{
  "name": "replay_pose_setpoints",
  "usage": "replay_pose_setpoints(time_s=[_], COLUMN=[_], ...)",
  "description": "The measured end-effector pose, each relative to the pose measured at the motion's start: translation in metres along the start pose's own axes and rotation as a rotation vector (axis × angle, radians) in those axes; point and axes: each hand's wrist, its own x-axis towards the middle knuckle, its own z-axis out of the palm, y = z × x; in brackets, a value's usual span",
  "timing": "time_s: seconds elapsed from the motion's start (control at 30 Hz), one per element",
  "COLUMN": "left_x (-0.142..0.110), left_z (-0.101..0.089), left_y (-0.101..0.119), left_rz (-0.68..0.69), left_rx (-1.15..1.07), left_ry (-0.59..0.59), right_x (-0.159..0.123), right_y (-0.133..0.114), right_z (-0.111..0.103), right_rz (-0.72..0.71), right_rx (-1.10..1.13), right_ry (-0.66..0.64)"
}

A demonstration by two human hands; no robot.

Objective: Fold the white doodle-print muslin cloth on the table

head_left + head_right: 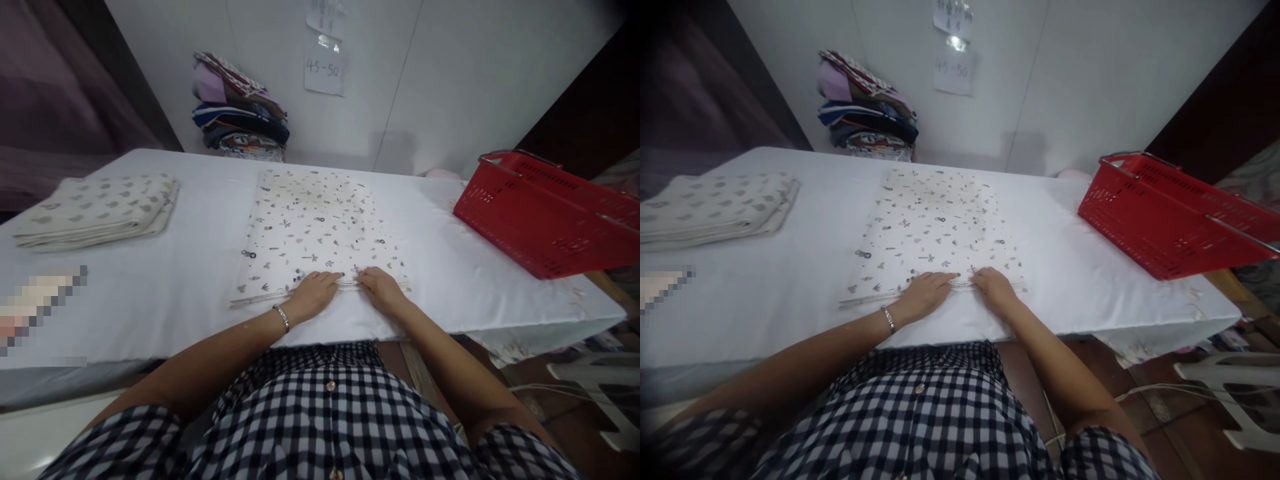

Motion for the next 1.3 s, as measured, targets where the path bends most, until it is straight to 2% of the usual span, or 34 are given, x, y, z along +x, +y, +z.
replay_pose_setpoints(time_s=[0.17, 0.27, 0.4, 0.73, 0.97, 1.13, 1.3], left_x=[0.006, 0.009, 0.010, 0.000, -0.002, -0.003, -0.001], left_z=[-0.005, -0.007, -0.009, -0.003, -0.003, -0.005, -0.010], left_y=[0.000, 0.001, 0.001, 0.001, -0.005, -0.007, -0.006], left_rz=[-0.114, -0.168, -0.197, -0.155, -0.209, -0.184, -0.171], left_rx=[-0.056, -0.088, -0.108, -0.100, -0.047, -0.032, -0.028], left_ry=[0.051, 0.018, 0.004, 0.053, 0.045, 0.054, 0.030], right_x=[-0.002, -0.003, -0.002, -0.002, -0.005, 0.000, 0.020], right_y=[-0.004, -0.007, -0.009, -0.004, -0.002, -0.010, -0.023], right_z=[-0.002, -0.003, -0.002, 0.002, 0.002, 0.005, 0.015], right_rz=[-0.030, -0.045, 0.006, 0.000, -0.004, -0.017, -0.057], right_rx=[0.004, -0.022, -0.061, -0.110, -0.151, -0.131, -0.098], right_ry=[-0.010, -0.025, -0.018, -0.023, -0.035, -0.004, 0.029])
